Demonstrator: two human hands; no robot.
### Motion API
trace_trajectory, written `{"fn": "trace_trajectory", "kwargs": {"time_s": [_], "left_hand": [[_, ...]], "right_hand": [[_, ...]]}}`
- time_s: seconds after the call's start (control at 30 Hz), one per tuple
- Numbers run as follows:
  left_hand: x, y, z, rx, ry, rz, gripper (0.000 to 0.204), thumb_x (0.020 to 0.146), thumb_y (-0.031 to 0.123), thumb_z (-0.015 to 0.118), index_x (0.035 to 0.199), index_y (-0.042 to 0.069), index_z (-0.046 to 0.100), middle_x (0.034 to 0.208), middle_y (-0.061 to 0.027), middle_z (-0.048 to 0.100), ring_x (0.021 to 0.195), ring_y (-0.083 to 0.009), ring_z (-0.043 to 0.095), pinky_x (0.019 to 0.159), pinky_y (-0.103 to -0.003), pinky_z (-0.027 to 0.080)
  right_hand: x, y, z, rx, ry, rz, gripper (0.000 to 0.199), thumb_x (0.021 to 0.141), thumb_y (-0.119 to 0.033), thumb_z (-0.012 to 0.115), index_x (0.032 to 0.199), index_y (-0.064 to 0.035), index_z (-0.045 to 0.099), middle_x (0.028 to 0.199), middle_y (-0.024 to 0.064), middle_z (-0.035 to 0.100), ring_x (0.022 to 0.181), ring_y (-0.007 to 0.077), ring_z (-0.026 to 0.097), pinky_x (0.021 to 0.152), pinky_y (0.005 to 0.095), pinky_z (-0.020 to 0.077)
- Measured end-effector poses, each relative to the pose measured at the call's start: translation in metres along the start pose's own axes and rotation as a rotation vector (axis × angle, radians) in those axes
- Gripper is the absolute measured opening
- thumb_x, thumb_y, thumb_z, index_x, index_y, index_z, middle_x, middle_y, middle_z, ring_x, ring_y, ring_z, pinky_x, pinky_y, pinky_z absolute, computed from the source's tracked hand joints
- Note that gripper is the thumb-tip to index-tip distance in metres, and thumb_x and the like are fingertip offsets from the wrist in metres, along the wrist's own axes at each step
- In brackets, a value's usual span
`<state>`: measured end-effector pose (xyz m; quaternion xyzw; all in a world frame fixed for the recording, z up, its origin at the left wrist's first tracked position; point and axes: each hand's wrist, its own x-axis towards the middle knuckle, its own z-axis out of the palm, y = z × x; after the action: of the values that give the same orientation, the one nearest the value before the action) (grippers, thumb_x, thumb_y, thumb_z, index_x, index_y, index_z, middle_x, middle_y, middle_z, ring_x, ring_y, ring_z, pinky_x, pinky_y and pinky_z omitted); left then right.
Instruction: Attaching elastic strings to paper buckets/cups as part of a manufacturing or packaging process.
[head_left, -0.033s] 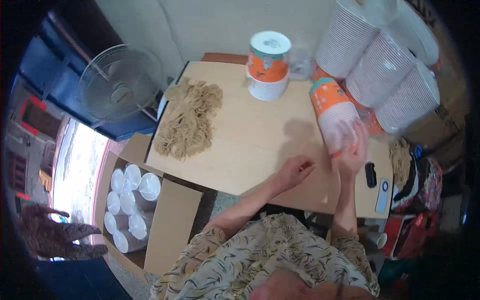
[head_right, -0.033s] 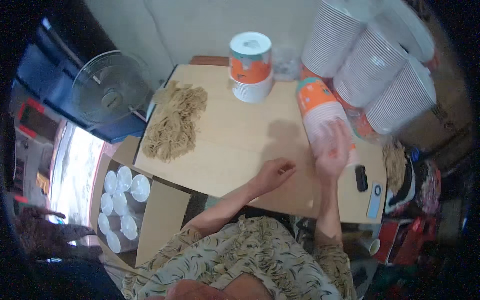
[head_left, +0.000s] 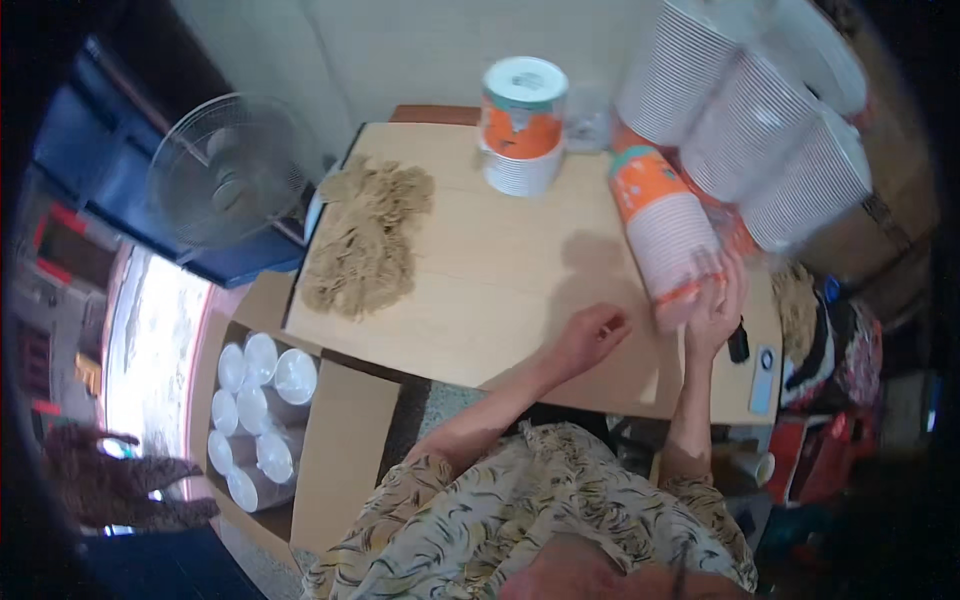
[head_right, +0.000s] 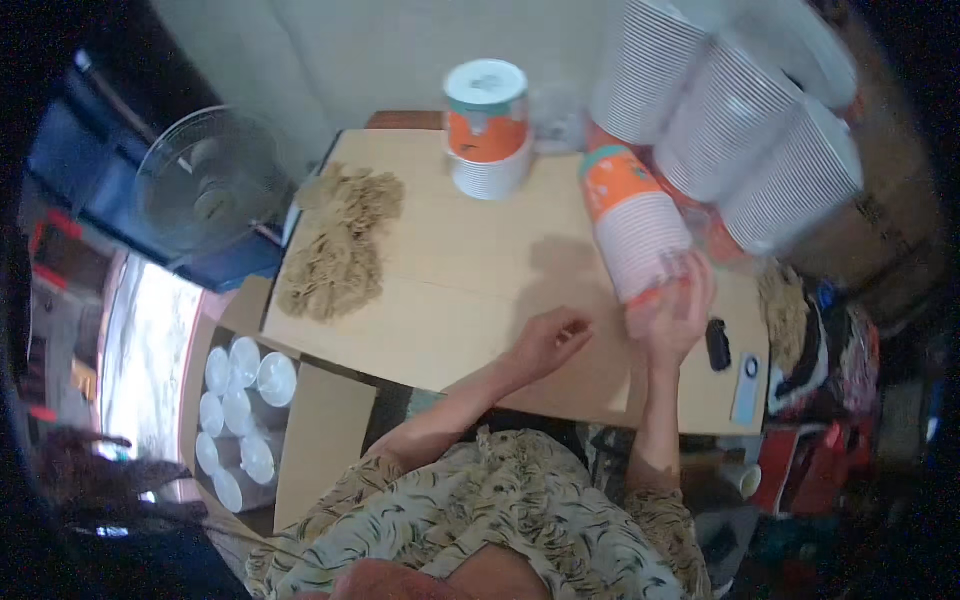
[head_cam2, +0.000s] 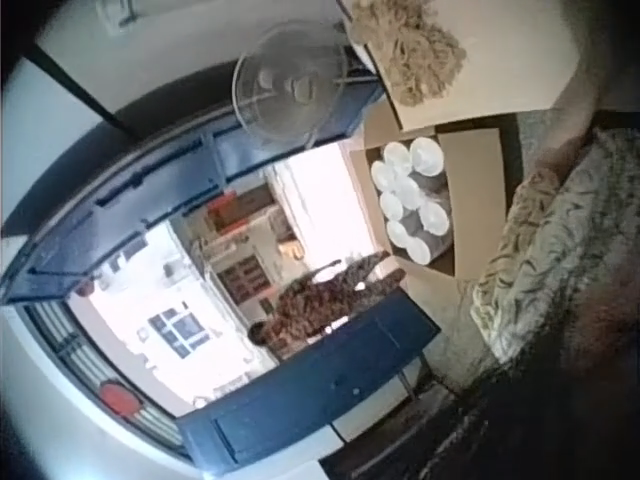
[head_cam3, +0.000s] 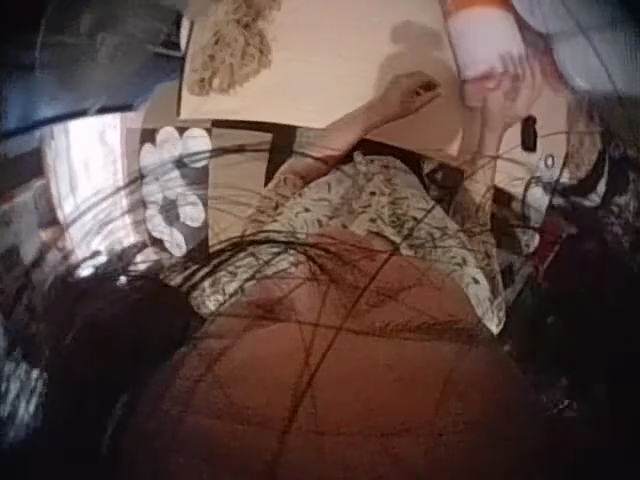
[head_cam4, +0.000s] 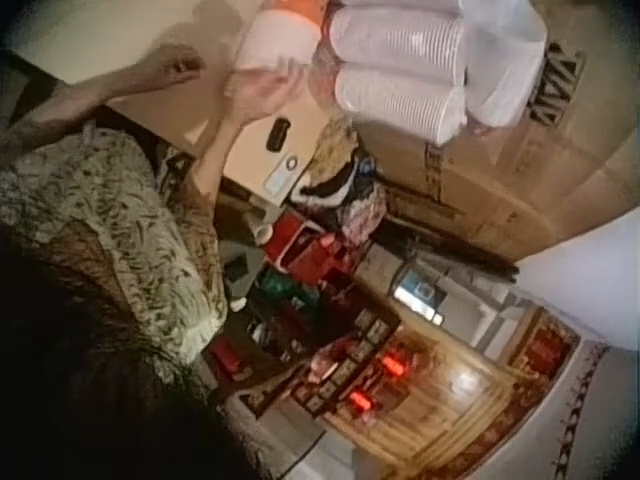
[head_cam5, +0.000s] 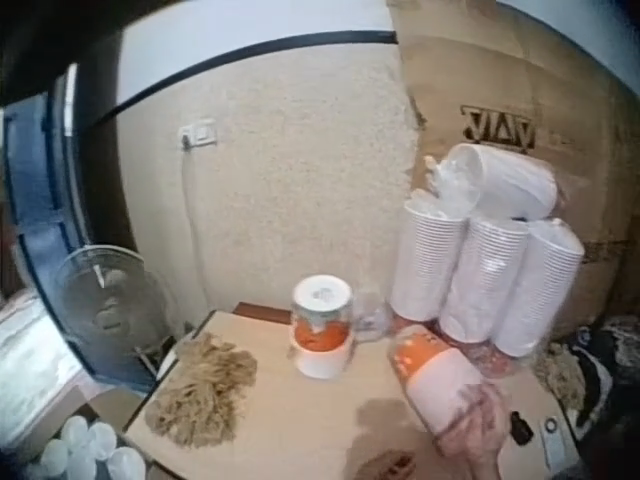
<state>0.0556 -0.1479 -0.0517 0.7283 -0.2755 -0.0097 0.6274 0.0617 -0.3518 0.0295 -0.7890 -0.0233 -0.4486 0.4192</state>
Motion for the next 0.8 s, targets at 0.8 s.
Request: {"fn": "trace_trajectory", "kwargs": {"time_s": [0.8], "left_hand": [[0.028, 0.014, 0.105, 0.373, 0.284, 0.220, 0.017, 0.086, 0.008, 0.074, 0.100, 0.007, 0.062, 0.091, -0.0129, 0.065, 0.075, -0.0298, 0.069, 0.064, -0.038, 0.057]], "right_hand": [[-0.032, 0.112, -0.095, -0.178, -0.076, 0.302, 0.010, 0.085, -0.008, 0.067, 0.091, -0.0004, 0.063, 0.075, 0.0097, 0.061, 0.066, 0.0183, 0.057, 0.065, 0.0327, 0.0473]]}}
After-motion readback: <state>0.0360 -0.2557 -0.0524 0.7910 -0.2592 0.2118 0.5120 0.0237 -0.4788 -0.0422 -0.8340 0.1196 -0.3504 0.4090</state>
